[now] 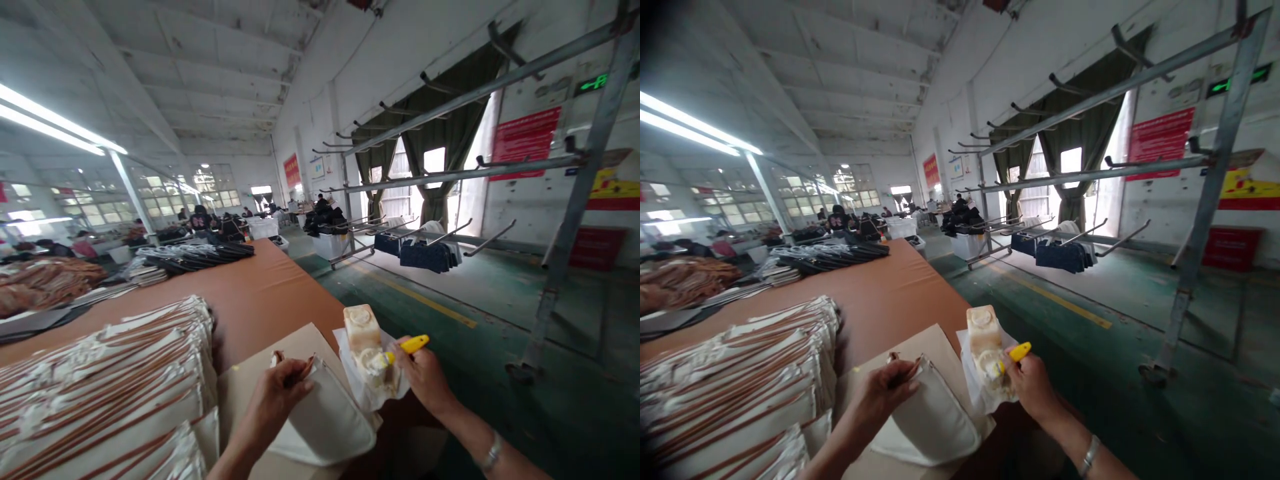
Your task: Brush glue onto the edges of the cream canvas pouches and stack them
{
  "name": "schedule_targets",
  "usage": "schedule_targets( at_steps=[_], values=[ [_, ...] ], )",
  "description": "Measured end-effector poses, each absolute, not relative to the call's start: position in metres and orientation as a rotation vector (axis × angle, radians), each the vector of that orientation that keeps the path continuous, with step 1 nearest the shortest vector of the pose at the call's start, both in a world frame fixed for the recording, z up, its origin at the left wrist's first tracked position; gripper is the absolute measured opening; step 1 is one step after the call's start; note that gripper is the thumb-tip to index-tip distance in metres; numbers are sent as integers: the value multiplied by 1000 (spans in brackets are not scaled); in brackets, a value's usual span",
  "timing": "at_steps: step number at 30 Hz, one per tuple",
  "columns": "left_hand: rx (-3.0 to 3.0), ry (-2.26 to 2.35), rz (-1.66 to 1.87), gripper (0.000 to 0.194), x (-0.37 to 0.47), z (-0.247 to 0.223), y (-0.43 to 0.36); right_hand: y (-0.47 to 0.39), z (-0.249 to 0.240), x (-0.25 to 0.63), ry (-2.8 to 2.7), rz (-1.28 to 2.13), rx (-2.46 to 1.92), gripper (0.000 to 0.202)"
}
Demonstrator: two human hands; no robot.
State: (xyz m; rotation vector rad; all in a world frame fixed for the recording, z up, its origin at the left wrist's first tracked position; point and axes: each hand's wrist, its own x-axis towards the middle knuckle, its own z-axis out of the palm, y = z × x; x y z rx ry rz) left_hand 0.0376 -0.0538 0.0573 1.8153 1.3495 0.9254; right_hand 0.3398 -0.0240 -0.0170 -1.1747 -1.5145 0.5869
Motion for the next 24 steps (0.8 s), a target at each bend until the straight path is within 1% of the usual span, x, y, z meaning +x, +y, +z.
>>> schedule_targets(
  at_steps=[2, 5, 8, 10, 15, 19, 24],
  values=[
    [1700, 1260, 956, 36, 35, 52, -56, -31, 2, 336, -1393, 631, -1140, 33],
    [1591, 1206, 977, 40, 36, 46, -60, -48, 38, 324, -1219, 803, -959, 31],
    [1582, 1236, 974, 42, 41, 43, -65, -66, 68, 304, -1226, 918, -845, 31],
    [1579, 1245, 967, 45, 46, 44, -70, -74, 79, 290, -1300, 893, -823, 30],
    [1581, 1185, 929, 45, 54, 49, -79, -75, 83, 271, -1495, 643, -799, 23],
    [1572, 1175, 912, 44, 55, 46, -80, -74, 87, 277, -1498, 493, -815, 22],
    [1530, 1213, 948, 43, 57, 41, -81, -83, 87, 278, -1542, 547, -798, 19]
  ],
)
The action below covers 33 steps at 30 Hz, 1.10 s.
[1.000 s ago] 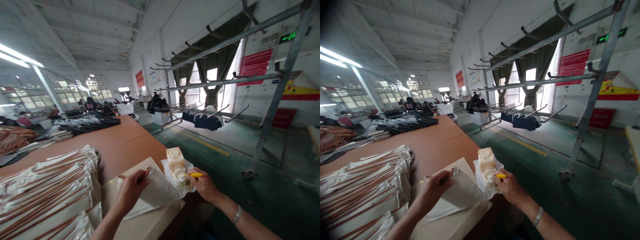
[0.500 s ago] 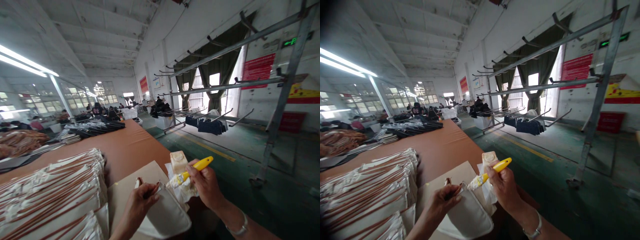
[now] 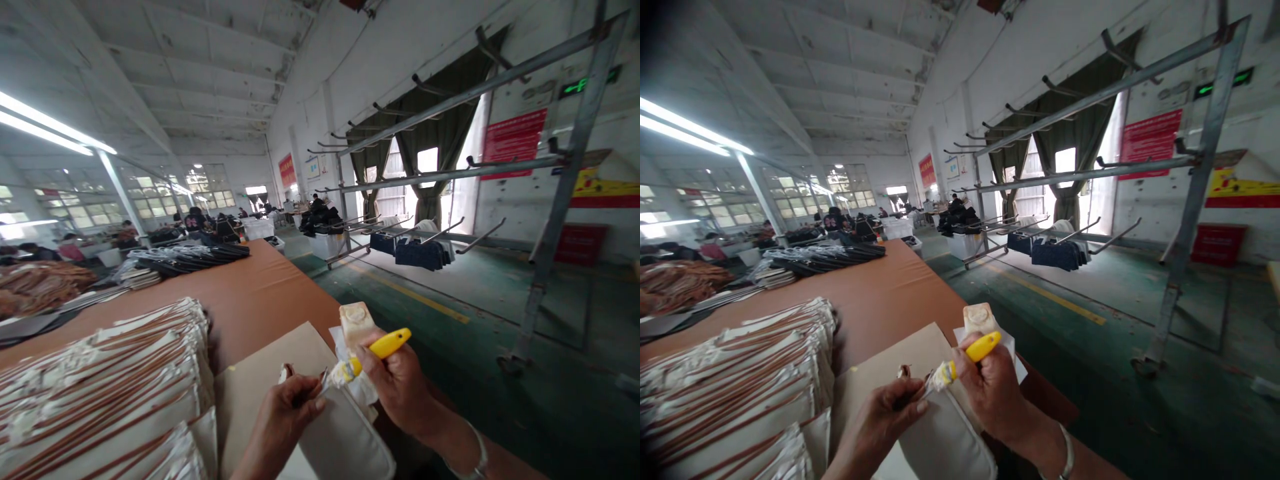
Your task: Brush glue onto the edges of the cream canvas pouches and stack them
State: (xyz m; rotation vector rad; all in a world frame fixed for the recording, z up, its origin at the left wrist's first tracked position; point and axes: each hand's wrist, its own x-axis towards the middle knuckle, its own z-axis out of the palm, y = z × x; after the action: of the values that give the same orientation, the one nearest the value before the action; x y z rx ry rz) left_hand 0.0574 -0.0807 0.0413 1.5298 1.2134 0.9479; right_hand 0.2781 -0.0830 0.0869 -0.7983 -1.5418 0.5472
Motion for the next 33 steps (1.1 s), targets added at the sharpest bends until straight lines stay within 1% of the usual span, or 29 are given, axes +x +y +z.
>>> schedule_targets(
  at_steps=[2, 5, 7, 13, 18, 20, 24, 26, 29, 33],
  values=[
    [1556, 1246, 995, 38, 61, 43, -87, -83, 84, 278, -1572, 566, -793, 20],
    [1714, 1307, 1073, 22, 66, 48, -101, -80, 84, 286, -1441, 532, -856, 23],
    [1841, 1319, 1092, 15, 69, 50, -109, -77, 86, 294, -1351, 597, -894, 25],
    [1985, 1278, 1032, 16, 75, 48, -114, -71, 86, 297, -1246, 1128, -827, 34],
    [1944, 1198, 991, 18, 74, 46, -114, -67, 83, 295, -1148, 1519, -731, 32],
    [1913, 1182, 969, 20, 74, 47, -116, -64, 83, 300, -1099, 1517, -732, 32],
    [1937, 1212, 936, 27, 77, 53, -115, -61, 78, 301, -1065, 1384, -783, 35],
    [2019, 1254, 919, 28, 78, 56, -114, -64, 74, 295, -1101, 1428, -787, 36],
    [2131, 1359, 841, 20, 75, 59, -113, -68, 70, 292, -1075, 1509, -740, 35],
    [2084, 1574, 734, 5, 65, 58, -104, -65, 69, 308, -842, 1402, -731, 33]
  ],
)
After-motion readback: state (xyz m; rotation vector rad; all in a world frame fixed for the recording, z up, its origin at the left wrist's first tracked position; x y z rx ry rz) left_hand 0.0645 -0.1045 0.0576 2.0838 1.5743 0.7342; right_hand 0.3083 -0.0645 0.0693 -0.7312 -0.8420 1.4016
